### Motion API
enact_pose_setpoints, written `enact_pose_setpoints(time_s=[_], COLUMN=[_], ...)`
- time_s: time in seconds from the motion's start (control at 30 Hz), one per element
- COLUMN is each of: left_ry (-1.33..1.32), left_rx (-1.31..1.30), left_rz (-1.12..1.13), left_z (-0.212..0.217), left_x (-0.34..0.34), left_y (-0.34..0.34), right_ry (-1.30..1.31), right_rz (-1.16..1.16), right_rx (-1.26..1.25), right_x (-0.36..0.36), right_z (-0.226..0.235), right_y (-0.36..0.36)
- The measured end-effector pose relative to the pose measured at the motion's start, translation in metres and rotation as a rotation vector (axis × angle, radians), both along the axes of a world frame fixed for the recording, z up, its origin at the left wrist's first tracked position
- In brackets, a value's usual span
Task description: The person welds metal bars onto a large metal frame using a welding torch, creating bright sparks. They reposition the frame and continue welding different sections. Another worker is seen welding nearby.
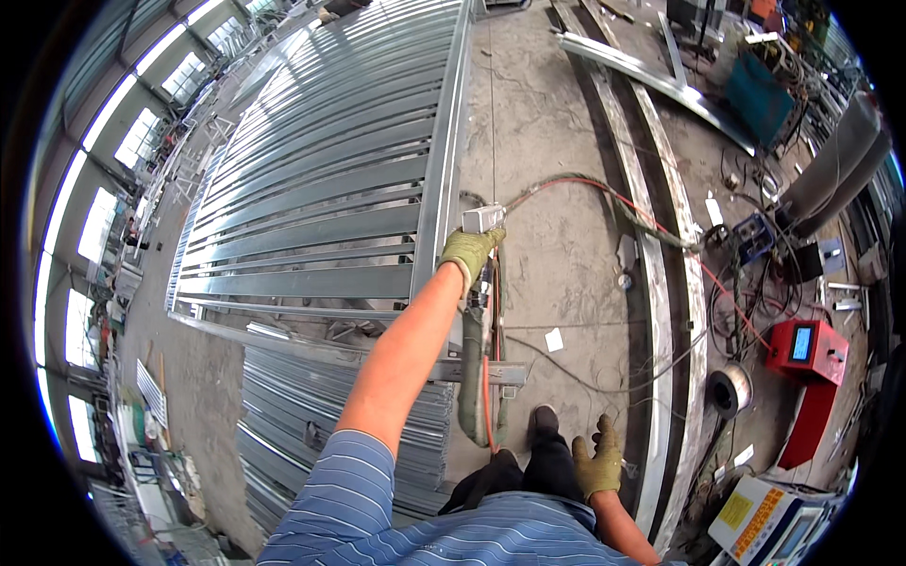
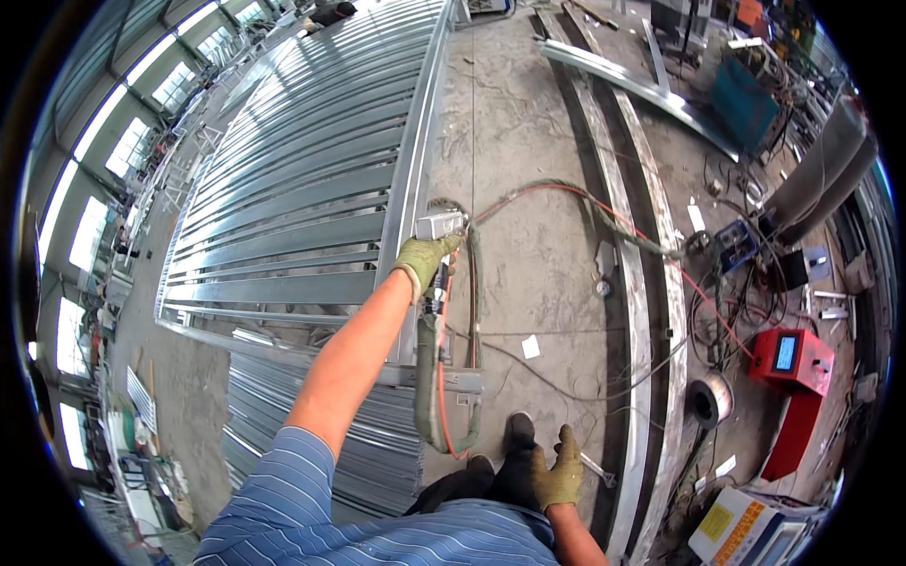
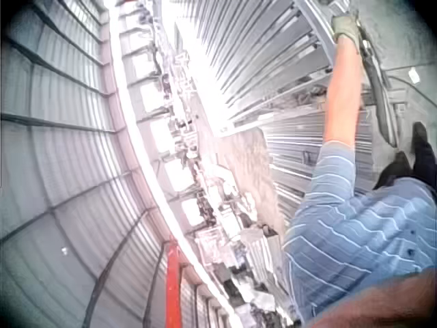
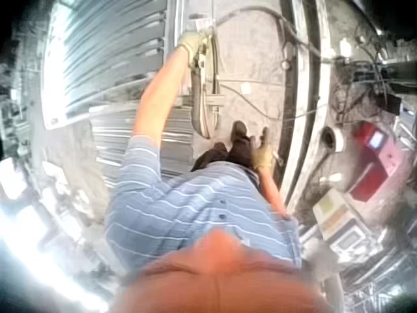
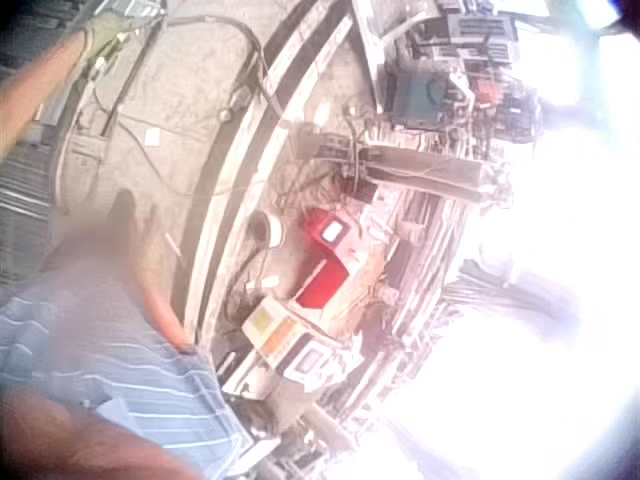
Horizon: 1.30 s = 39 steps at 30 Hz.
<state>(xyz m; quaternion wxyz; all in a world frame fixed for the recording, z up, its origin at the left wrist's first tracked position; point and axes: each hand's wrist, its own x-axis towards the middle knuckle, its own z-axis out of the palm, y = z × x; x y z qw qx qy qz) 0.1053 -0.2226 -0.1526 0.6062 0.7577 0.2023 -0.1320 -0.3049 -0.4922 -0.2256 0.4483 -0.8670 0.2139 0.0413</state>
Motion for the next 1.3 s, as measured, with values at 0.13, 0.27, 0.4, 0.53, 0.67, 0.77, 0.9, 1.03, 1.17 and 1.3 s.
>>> enact_pose_setpoints(time_s=[0.13, 0.27, 0.4, 0.53, 0.67, 0.77, 0.9, 1.03, 1.17, 1.3], left_ry=[0.102, 0.290, 0.249, 0.208, 0.043, 0.250, 0.290, 0.218, 0.083, -0.164], left_rx=[0.010, 0.176, 0.248, 0.473, 0.721, 0.675, 0.681, 0.648, 0.657, 0.734], left_rz=[-0.025, -0.016, -0.139, -0.495, -0.813, -0.893, -0.991, -0.949, -0.931, -0.858], left_z=[-0.014, -0.032, -0.095, -0.052, -0.018, -0.014, -0.035, -0.018, 0.008, 0.029], left_x=[0.002, 0.008, 0.002, -0.053, -0.132, -0.134, -0.123, -0.131, -0.150, -0.185], left_y=[-0.012, -0.013, 0.032, 0.002, 0.023, 0.027, 0.032, 0.032, 0.037, 0.055], right_ry=[0.112, 0.151, 0.086, 0.066, 0.034, 0.022, -0.007, -0.003, -0.023, -0.093], right_rz=[-0.037, 0.052, 0.144, 0.095, 0.102, 0.097, 0.116, 0.039, -0.039, -0.074], right_rx=[0.073, 0.099, 0.122, 0.204, 0.282, 0.307, 0.268, 0.248, 0.229, 0.187], right_x=[0.011, 0.029, 0.038, 0.055, 0.067, 0.062, 0.048, 0.030, 0.003, -0.023], right_z=[-0.006, -0.003, -0.003, 0.005, 0.034, 0.034, 0.033, 0.047, 0.052, 0.047], right_y=[-0.004, 0.003, 0.014, 0.020, 0.029, 0.038, 0.049, 0.059, 0.075, 0.098])
